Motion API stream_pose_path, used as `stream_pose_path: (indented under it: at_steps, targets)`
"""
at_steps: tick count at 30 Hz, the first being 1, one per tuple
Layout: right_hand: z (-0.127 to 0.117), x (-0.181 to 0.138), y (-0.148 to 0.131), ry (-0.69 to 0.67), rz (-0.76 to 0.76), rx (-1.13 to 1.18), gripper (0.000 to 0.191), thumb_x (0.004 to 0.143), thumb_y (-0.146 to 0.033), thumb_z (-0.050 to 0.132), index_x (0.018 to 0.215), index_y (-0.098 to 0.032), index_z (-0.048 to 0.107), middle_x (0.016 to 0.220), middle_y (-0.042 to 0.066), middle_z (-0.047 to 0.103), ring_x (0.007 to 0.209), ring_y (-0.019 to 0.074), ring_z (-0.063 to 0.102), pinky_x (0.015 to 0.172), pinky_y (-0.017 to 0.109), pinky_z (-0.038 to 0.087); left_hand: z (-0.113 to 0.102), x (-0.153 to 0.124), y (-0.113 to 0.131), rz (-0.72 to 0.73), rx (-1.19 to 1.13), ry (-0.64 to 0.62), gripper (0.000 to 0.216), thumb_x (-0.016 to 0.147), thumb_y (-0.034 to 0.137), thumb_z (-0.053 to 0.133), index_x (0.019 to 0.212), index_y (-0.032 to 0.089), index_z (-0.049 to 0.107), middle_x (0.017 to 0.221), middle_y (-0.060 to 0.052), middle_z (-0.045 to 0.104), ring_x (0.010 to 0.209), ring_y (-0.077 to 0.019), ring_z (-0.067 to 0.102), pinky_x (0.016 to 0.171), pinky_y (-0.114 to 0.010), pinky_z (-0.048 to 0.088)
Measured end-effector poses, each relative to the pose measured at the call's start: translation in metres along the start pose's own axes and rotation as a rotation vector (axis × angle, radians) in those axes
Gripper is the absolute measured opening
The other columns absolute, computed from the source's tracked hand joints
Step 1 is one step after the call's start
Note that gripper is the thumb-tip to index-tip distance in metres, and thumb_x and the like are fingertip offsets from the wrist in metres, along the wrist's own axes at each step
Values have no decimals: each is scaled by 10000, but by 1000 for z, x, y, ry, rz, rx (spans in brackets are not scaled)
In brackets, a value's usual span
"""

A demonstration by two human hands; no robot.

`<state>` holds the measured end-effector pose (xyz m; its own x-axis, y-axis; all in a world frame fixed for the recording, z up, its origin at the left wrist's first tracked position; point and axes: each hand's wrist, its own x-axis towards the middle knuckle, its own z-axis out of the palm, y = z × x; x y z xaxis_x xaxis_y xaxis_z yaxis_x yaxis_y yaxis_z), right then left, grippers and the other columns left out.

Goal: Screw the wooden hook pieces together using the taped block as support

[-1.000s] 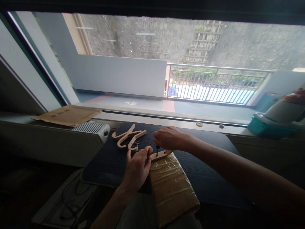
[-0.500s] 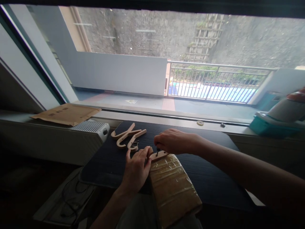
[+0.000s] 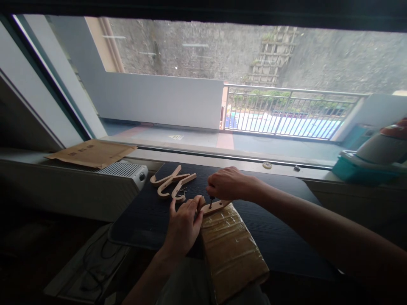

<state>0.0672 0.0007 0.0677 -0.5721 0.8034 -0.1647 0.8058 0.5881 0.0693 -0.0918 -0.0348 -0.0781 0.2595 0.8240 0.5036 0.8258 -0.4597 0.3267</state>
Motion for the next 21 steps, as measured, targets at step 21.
stream_pose_path:
  at_steps: [21]
  targets:
    - [12, 5, 10, 117, -8, 86, 279, 904, -321, 401, 886, -166, 633, 820, 65, 668, 716, 156, 593, 574, 243, 340, 1, 1, 1, -3, 15, -3, 315, 857, 194, 459, 1170, 190, 499, 1054, -80, 671, 963, -215, 625, 1049, -545, 226]
